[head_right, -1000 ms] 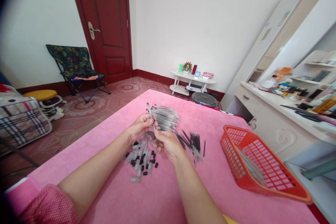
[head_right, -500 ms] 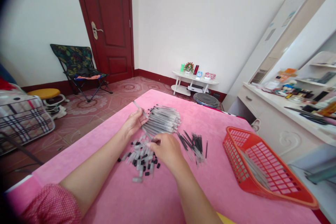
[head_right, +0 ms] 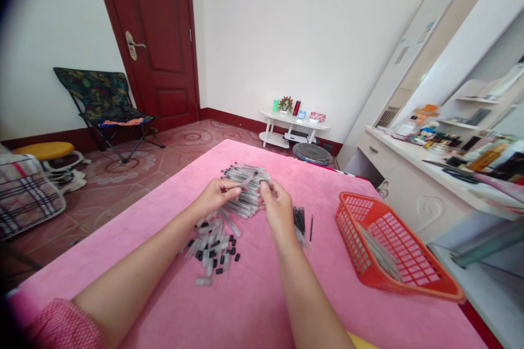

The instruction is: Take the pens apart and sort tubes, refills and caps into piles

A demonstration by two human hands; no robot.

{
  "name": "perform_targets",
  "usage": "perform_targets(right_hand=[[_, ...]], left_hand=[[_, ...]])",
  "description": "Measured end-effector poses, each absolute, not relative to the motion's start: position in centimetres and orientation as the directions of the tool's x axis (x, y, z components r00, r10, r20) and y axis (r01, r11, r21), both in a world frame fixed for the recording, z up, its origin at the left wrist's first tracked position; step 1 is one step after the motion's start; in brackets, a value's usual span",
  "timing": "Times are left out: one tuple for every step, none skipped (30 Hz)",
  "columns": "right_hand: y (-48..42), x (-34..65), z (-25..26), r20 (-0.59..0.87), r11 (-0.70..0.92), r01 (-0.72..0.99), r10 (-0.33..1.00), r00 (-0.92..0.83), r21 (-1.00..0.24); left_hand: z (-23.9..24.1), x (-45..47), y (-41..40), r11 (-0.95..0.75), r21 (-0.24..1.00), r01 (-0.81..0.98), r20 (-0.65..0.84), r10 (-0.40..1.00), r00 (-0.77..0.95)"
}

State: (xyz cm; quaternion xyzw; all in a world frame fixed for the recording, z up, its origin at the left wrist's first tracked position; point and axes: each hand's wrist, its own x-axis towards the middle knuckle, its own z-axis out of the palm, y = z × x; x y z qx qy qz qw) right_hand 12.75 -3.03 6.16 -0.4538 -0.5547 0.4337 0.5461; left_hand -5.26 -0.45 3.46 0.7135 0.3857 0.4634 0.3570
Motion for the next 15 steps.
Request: perform_targets(right_hand=[[-2.9,13.1,6.3,0.229,0.228,0.036,0.973,0.005,-0.973],[-2.9,13.4,6.3,0.247,0.247,0.062,0.969,-0.004,-0.967],[-2.8,13.7,6.3,0.268,0.268,0.106,0.963,-0.014,-0.958],[-2.7,14.0,6.1,0.291,0.291,0.159,0.956,-0.022,-0.943],[-2.6,14.2,6.0,0.317,0.316,0.216,0.948,-0.028,-0.924],[-2.5,14.4,5.8,0.343,0.339,0.270,0.939,-0.033,-0.901],[-2.4,14.6,5.5,0.366,0.358,0.318,0.930,-0.038,-0.878],[-2.3,14.7,5.3,0.383,0.372,0.361,0.923,-0.042,-0.855],[-2.2,14.8,5.1,0.394,0.378,0.401,0.918,-0.046,-0.835],[-2.1,14.9,5.0,0.398,0.377,0.440,0.916,-0.047,-0.815],[-2.1,14.9,4.9,0.398,0.370,0.478,0.916,-0.045,-0.797],[-2.1,14.9,4.8,0.397,0.361,0.514,0.917,-0.042,-0.778],[-2.0,14.9,4.7,0.399,0.354,0.545,0.916,-0.039,-0.760],[-2.0,14.9,4.7,0.404,0.352,0.565,0.914,-0.036,-0.746],[-2.0,14.7,4.7,0.412,0.356,0.575,0.910,-0.036,-0.737]], left_hand=[[3.7,-5.3,-0.5,-0.510,0.800,0.317,0.428,0.854,0.295],[3.9,-5.4,-0.6,-0.559,0.722,0.407,0.464,0.828,0.315],[4.1,-5.4,-0.7,-0.593,0.639,0.490,0.494,0.805,0.330],[4.3,-5.5,-0.8,-0.611,0.557,0.563,0.518,0.785,0.340],[4.3,-5.6,-0.9,-0.615,0.481,0.624,0.537,0.770,0.345],[4.4,-5.6,-1.0,-0.614,0.417,0.670,0.551,0.757,0.351],[4.4,-5.7,-1.1,-0.611,0.368,0.701,0.564,0.746,0.354],[4.3,-5.7,-1.1,-0.607,0.337,0.720,0.575,0.738,0.353],[4.3,-5.7,-1.2,-0.602,0.322,0.731,0.589,0.732,0.343],[4.2,-5.8,-1.2,-0.595,0.317,0.738,0.601,0.728,0.329],[4.1,-5.8,-1.3,-0.588,0.316,0.744,0.612,0.726,0.314],[4.0,-5.8,-1.3,-0.581,0.315,0.750,0.619,0.725,0.302],[3.9,-5.8,-1.3,-0.574,0.312,0.757,0.623,0.725,0.294],[3.9,-5.8,-1.3,-0.570,0.304,0.764,0.623,0.725,0.293],[3.8,-5.9,-1.4,-0.567,0.293,0.770,0.621,0.725,0.298]])
